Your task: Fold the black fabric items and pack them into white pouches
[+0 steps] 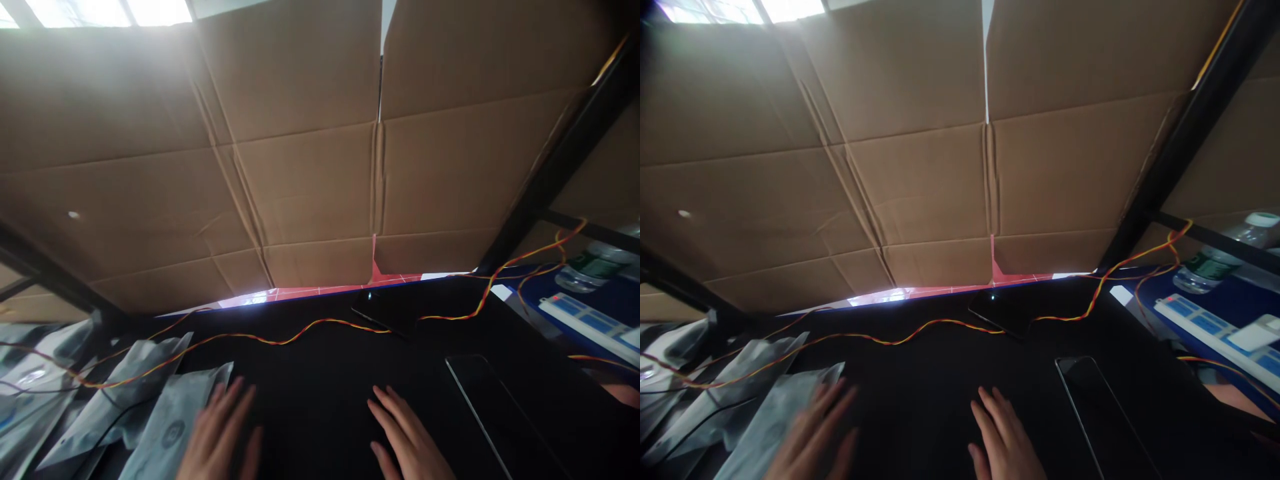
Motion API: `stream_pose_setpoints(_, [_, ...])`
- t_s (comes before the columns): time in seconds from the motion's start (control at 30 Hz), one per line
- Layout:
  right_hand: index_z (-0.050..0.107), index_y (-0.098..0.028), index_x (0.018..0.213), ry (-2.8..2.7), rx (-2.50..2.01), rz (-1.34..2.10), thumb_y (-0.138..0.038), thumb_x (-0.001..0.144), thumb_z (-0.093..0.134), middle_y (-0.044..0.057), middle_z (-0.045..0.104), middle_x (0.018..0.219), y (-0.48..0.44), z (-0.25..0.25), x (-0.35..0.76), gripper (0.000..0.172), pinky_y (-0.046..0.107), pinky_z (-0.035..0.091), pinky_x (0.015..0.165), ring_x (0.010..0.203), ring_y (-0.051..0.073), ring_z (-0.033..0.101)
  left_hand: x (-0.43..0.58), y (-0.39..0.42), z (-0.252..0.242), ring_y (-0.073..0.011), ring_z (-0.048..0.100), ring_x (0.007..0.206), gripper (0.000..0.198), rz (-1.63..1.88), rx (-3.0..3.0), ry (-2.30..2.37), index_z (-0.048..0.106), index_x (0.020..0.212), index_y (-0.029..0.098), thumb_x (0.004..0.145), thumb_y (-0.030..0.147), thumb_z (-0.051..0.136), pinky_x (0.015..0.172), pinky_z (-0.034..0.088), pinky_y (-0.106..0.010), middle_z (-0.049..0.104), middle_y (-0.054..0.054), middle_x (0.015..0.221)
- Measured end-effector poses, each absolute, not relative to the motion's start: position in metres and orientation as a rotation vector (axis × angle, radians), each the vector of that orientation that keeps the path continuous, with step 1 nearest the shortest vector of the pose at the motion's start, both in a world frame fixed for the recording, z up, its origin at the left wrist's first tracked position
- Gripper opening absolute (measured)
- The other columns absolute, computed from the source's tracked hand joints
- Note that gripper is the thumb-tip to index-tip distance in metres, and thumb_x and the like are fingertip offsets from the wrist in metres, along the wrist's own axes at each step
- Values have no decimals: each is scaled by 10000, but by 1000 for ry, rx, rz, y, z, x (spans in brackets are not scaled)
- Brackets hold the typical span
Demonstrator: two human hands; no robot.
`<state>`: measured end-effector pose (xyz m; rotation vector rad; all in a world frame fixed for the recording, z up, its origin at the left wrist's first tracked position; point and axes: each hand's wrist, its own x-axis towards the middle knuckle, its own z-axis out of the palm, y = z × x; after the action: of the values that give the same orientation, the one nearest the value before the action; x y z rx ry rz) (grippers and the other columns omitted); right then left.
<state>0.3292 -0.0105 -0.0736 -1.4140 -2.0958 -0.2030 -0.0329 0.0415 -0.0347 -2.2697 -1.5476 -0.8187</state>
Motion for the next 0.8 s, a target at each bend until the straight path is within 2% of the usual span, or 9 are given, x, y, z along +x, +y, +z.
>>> stream_pose_setpoints(0.1, [428,-176,1696,-2134,-1407,-312,-245,1055,552,127,596,1617,-5,-82,311,656,490,706,944,1368,385,693,44,39,-55,-374,520,1561,852,-691,-2378,-1325,207,1782,352,1002,244,532,1118,592,-562,531,-54,1712])
stream_pose_setpoints(0.17, [245,-135,1767,-2123,-1430,-389,-246,1065,504,145,587,1612,-3,-85,297,757,541,708,897,1337,422,707,77,36,-72,-401,533,1544,887,-608,-2393,-1351,173,1790,305,985,241,540,1158,532,-598,508,-98,1723])
stream_pose_setpoints(0.23, [136,-94,1777,-2104,-1470,-435,-256,1079,461,154,595,1597,-3,-86,288,787,564,701,892,1316,431,718,91,32,-83,-401,536,1539,888,-569,-2394,-1369,183,1788,295,977,236,540,1229,432,-628,500,-106,1728])
stream_pose_setpoints(0.33, [109,-101,1780,-2092,-1516,-414,-286,1103,437,148,564,1627,-5,-83,283,775,561,681,948,1363,419,689,92,28,-86,-392,475,1583,841,-556,-2400,-1342,232,1781,285,991,241,519,1290,320,-635,484,-92,1742])
stream_pose_setpoints(0.4, [112,-123,1784,-2085,-1527,-389,-302,1113,432,141,557,1636,-7,-81,282,764,558,672,965,1377,413,680,91,26,-83,-398,452,1597,814,-550,-2403,-1329,265,1774,269,998,244,509,1295,303,-643,479,-94,1745])
stream_pose_setpoints(0.53, [112,-143,1787,-2080,-1532,-377,-314,1129,393,125,572,1627,-8,-79,283,736,559,669,965,1373,407,684,91,26,-74,-413,500,1562,761,-539,-2438,-1345,379,1736,265,990,256,534,1226,424,-649,507,-103,1725])
stream_pose_setpoints(0.63, [128,-164,1789,-2078,-1534,-345,-333,1136,393,113,546,1654,-9,-77,283,725,562,662,987,1410,405,656,75,31,-57,-365,568,1522,620,-552,-2531,-1352,554,1622,320,1009,233,542,1164,527,-612,596,-66,1658])
stream_pose_setpoints(0.7, [136,-167,1789,-2074,-1534,-315,-327,1127,419,111,529,1670,-11,-75,283,737,576,657,995,1434,414,633,49,39,-38,-336,599,1498,492,-615,-2515,-1447,669,1498,334,1045,220,515,1188,508,-626,666,-56,1588])
stream_pose_setpoints(0.8, [146,-165,1788,-2066,-1537,-272,-309,1109,449,116,503,1690,-12,-74,283,758,595,652,1007,1458,422,609,-6,49,-7,-414,575,1504,400,-717,-2252,-1786,763,1341,250,1074,402,508,1212,419,-707,693,-105,1537])
